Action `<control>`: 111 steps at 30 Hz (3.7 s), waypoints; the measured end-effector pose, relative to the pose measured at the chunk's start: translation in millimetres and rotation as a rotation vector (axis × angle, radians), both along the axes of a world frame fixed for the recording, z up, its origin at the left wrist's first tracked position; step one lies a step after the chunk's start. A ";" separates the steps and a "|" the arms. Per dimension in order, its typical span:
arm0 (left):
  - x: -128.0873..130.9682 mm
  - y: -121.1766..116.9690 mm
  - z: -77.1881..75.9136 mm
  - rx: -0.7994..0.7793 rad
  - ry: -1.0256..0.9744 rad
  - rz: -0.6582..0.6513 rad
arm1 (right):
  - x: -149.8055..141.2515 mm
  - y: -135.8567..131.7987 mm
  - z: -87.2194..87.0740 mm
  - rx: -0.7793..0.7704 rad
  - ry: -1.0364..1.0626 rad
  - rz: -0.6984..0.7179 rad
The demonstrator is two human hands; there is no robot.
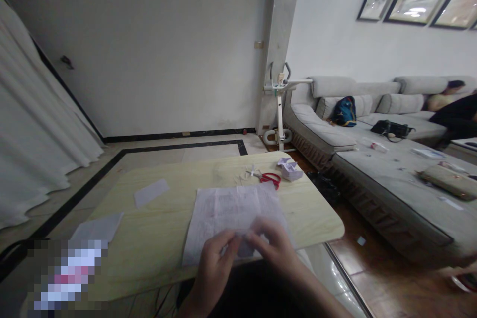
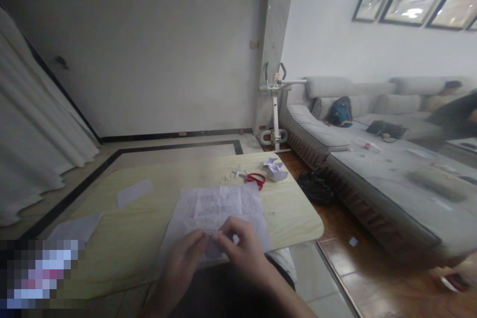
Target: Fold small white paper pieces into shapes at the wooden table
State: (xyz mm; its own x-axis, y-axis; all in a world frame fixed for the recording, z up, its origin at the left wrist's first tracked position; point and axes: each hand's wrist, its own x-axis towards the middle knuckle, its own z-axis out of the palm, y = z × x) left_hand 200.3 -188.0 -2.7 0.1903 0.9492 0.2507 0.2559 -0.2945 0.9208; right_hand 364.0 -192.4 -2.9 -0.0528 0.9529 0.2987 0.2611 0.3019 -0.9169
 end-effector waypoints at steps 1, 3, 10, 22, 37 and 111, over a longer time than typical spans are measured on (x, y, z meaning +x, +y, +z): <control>-0.1 -0.5 -0.8 -0.004 -0.001 0.000 | -0.1 0.0 0.3 0.001 0.002 -0.001; -0.5 -1.5 -3.2 -0.008 -0.004 0.009 | -0.5 -0.1 0.4 0.005 0.002 -0.009; -3.0 -1.4 -13.0 0.013 -0.031 0.081 | -0.1 -0.3 -2.6 0.001 -0.017 -0.037; -0.6 -2.7 2.6 0.062 -0.049 0.067 | 1.5 -2.4 -0.5 0.017 -0.053 0.005; -1.5 -1.9 12.2 0.013 -0.088 0.062 | 3.6 -0.4 -2.4 0.042 -0.093 0.040; -3.0 -8.3 3.2 0.194 -0.071 0.033 | -1.2 -11.1 22.4 0.058 0.012 0.087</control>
State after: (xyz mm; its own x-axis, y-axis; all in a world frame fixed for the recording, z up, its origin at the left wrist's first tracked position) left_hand 197.3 -196.3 0.5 0.1350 0.8874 0.4408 0.2054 -0.4602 0.8637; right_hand 362.7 -203.5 19.5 -0.1307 0.9259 0.3544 0.2204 0.3757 -0.9001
